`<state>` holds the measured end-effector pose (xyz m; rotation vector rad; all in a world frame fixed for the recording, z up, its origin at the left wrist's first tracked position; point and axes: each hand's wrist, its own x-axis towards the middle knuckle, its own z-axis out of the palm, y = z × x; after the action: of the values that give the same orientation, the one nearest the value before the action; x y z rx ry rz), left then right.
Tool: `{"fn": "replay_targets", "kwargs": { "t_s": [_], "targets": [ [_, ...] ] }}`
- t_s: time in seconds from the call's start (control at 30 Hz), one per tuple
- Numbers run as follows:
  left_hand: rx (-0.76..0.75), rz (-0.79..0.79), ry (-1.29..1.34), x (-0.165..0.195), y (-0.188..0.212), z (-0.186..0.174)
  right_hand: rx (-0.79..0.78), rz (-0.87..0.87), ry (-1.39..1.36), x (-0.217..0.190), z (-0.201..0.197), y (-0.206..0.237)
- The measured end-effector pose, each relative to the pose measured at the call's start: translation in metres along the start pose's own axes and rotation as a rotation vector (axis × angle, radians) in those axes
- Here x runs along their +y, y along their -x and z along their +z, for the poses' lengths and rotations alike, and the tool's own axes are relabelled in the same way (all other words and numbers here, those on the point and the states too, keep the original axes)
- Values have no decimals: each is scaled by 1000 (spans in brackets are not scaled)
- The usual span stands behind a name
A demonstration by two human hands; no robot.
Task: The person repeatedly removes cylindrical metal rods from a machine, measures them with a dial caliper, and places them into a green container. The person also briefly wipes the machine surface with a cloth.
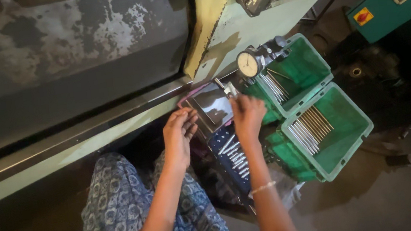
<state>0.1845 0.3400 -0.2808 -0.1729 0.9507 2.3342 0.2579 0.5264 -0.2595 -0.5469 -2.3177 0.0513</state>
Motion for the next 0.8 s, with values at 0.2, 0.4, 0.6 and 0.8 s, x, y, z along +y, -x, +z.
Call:
{"fn": "replay_targets", "kwargs": {
  "t_s": [0.2, 0.4, 0.6, 0.8],
  "targets": [
    [7, -47, 9, -12, 1, -8, -226, 471, -694, -35, -20, 13],
    [5, -46, 11, -10, 5, -13, -230, 486, -764, -45, -6, 15],
    [6, -57, 23, -6, 5, -10, -277, 460, -799, -40, 2, 21],
    [-10, -88, 29, -10, 5, -7, -179, 415, -878, -35, 13, 20]
  ]
}}
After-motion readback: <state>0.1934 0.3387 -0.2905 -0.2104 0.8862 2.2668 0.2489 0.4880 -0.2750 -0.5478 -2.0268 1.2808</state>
